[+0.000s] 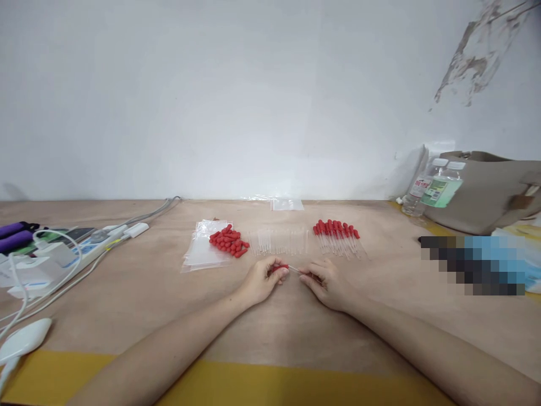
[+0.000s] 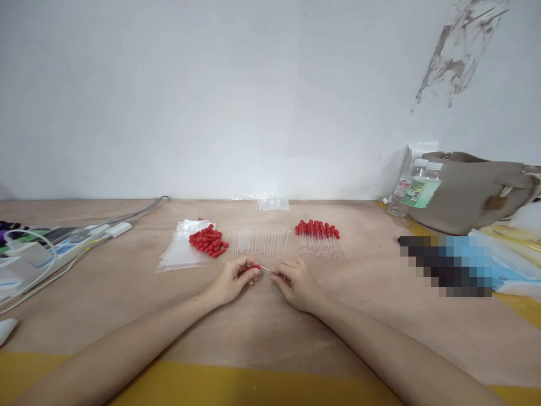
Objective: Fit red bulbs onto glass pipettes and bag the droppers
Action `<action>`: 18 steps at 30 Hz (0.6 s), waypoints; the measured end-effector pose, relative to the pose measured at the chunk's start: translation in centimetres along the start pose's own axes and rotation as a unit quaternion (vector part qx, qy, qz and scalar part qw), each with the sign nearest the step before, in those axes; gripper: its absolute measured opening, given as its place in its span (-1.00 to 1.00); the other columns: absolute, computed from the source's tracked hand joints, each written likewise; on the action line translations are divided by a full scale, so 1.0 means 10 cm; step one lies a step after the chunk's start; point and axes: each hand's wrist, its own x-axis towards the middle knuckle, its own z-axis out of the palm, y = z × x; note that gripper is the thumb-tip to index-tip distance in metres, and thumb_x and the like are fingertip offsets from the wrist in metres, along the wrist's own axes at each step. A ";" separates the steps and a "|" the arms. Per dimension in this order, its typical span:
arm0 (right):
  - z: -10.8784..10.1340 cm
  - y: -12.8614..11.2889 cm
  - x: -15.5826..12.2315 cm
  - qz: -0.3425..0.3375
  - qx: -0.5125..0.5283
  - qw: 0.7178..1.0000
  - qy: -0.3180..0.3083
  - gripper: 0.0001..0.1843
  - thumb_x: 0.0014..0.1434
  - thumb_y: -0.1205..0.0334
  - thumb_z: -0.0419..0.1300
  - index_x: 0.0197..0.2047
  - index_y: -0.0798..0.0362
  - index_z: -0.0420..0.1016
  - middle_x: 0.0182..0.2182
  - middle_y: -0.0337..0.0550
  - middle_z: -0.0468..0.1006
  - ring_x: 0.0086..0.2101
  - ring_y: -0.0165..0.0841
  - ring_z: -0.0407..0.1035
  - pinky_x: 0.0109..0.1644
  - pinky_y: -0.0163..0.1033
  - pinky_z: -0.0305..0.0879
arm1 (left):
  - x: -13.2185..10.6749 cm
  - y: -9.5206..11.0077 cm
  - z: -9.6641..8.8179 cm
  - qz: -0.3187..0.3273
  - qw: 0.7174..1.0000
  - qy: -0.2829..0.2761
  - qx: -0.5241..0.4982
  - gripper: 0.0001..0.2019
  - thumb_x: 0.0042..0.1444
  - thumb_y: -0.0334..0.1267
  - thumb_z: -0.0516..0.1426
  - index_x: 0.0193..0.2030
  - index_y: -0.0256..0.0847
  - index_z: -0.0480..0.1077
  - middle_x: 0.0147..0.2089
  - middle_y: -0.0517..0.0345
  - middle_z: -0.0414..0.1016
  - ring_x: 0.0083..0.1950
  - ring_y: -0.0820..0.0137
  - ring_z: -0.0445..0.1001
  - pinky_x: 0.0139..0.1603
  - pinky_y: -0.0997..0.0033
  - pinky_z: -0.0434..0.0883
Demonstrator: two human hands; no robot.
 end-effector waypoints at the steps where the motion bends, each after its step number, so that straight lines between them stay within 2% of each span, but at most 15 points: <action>1: 0.00 0.01 0.00 -0.001 0.000 1.000 -0.008 -0.78 0.17 0.23 -0.03 -0.26 0.04 0.42 -0.51 -0.23 0.42 -0.46 -0.43 0.25 -0.27 -0.24 0.06 | 0.00 0.00 0.00 -0.004 1.000 0.000 -0.004 -0.78 0.07 -0.15 0.03 -0.29 -0.29 0.31 -0.46 0.19 0.35 -0.48 0.51 0.34 -0.43 0.51 0.33; 6: -0.04 0.07 0.03 -0.024 -0.010 0.999 -0.037 -0.78 0.17 0.23 -0.02 -0.23 0.01 0.44 -0.47 -0.24 0.46 -0.47 -0.46 0.27 -0.25 -0.25 0.00 | -0.04 0.02 -0.02 -0.006 1.000 -0.029 0.001 -0.80 0.07 -0.17 0.04 -0.30 -0.29 0.33 -0.50 0.22 0.33 -0.51 0.54 0.31 -0.46 0.54 0.31; 10: -0.13 0.07 0.07 -0.059 -0.062 0.995 -0.049 -0.76 0.17 0.27 -0.03 -0.19 -0.04 0.45 -0.42 -0.23 0.48 -0.44 -0.46 0.28 -0.23 -0.24 -0.05 | -0.05 0.03 -0.01 -0.005 0.998 -0.057 0.018 -0.81 0.07 -0.19 0.04 -0.31 -0.29 0.35 -0.50 0.20 0.36 -0.47 0.52 0.33 -0.45 0.55 0.30; 14: -0.15 0.05 0.08 -0.078 -0.107 0.990 -0.036 -0.75 0.17 0.27 -0.04 -0.23 -0.02 0.46 -0.42 -0.21 0.49 -0.43 -0.45 0.28 -0.24 -0.23 -0.09 | -0.05 0.04 -0.01 -0.013 0.998 -0.052 0.017 -0.78 0.07 -0.16 0.03 -0.31 -0.29 0.35 -0.52 0.21 0.37 -0.50 0.52 0.34 -0.46 0.54 0.30; 18: -0.10 -0.01 0.06 -0.068 -0.133 0.989 -0.016 -0.75 0.17 0.29 -0.06 -0.27 0.02 0.45 -0.44 -0.21 0.47 -0.45 -0.45 0.25 -0.25 -0.22 -0.11 | -0.06 0.06 -0.02 0.002 0.996 -0.030 0.087 -0.75 0.05 -0.12 0.05 -0.32 -0.29 0.37 -0.50 0.20 0.38 -0.49 0.51 0.33 -0.47 0.55 0.28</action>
